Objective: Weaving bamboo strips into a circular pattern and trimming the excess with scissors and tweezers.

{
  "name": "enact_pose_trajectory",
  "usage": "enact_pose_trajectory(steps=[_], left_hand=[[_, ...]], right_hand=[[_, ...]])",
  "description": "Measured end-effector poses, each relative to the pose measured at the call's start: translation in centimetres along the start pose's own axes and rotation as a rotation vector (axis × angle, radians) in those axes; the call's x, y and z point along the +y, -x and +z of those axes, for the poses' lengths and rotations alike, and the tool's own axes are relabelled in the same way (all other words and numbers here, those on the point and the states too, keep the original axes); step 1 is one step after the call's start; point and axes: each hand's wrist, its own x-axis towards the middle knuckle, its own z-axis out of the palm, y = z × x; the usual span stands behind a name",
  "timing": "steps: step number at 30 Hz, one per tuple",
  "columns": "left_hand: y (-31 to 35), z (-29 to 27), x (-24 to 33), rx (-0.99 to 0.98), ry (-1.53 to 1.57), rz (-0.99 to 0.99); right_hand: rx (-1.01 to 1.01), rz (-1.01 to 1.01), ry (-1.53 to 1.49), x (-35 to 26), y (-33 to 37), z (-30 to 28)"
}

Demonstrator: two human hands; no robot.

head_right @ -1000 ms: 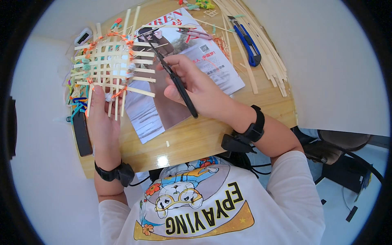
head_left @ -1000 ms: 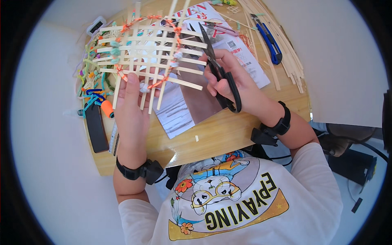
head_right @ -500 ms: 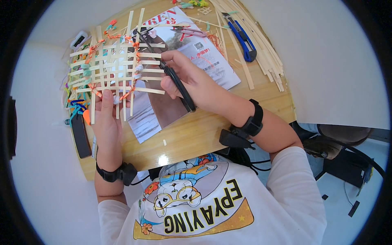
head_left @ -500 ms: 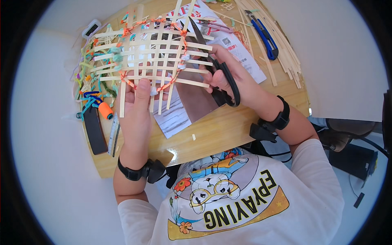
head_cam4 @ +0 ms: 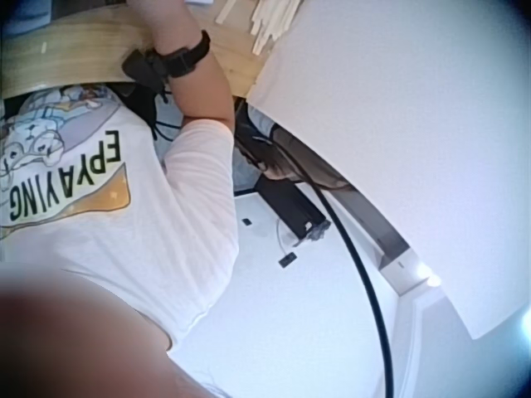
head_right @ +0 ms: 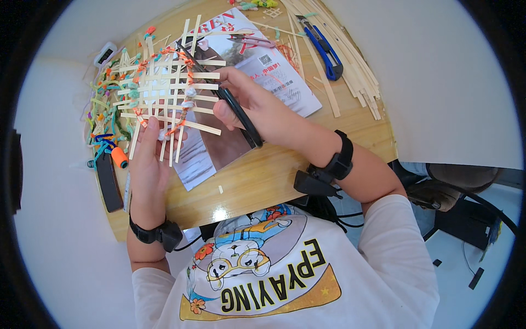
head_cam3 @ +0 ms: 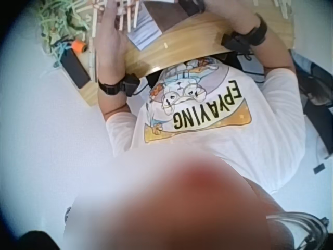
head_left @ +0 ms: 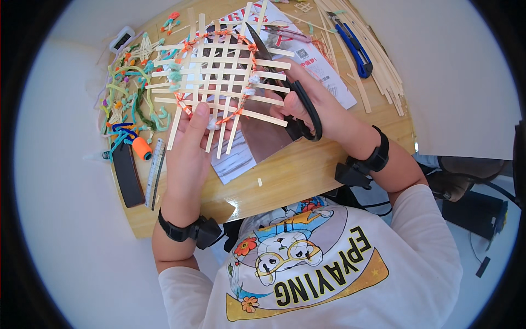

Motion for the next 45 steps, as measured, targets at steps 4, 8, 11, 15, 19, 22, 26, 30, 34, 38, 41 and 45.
enact_pose_trajectory(steps=[4,8,11,15,19,22,26,30,34,38,41,45], left_hand=[[0.4,0.1,0.4,-0.045,0.019,-0.029],[0.4,-0.2,0.5,-0.060,0.018,-0.062],[0.5,-0.3,0.6,-0.037,0.010,-0.037],[0.3,-0.2,0.0,-0.038,0.007,0.054],[0.6,0.5,0.3,0.022,0.045,0.024],[0.8,0.5,0.7,0.028,0.047,0.038],[0.2,0.1,1.2,0.098,0.029,0.145],[-0.3,-0.7,1.3,0.100,0.046,0.214],[-0.3,0.0,-0.3,0.081,-0.023,0.229],[0.0,0.2,-1.2,0.017,-0.131,0.227],[0.3,-0.7,-0.8,-0.161,-0.283,0.187],[-0.1,-3.2,1.4,-0.490,-0.756,0.075]], right_hand=[[-0.059,0.014,-0.038,-0.2,0.2,-0.5],[-0.085,0.032,0.086,-1.2,0.3,-0.6],[-0.085,0.068,0.159,-1.6,0.4,-0.9],[-0.086,0.022,0.181,-0.9,-0.2,-1.1],[-0.033,-0.030,0.096,-0.1,-0.4,-0.5],[-0.114,0.014,0.110,0.0,-0.3,-1.3],[-0.126,0.081,0.124,0.7,-0.4,-2.3],[-0.066,0.048,0.114,0.2,-0.3,-1.7],[0.149,-0.128,-0.069,0.2,-0.6,-0.1],[0.272,-0.051,-0.113,-0.8,-0.6,-0.2],[0.300,-0.130,-0.029,-1.3,-0.6,-1.1],[0.251,-0.170,0.096,-1.8,-0.9,-3.1]])
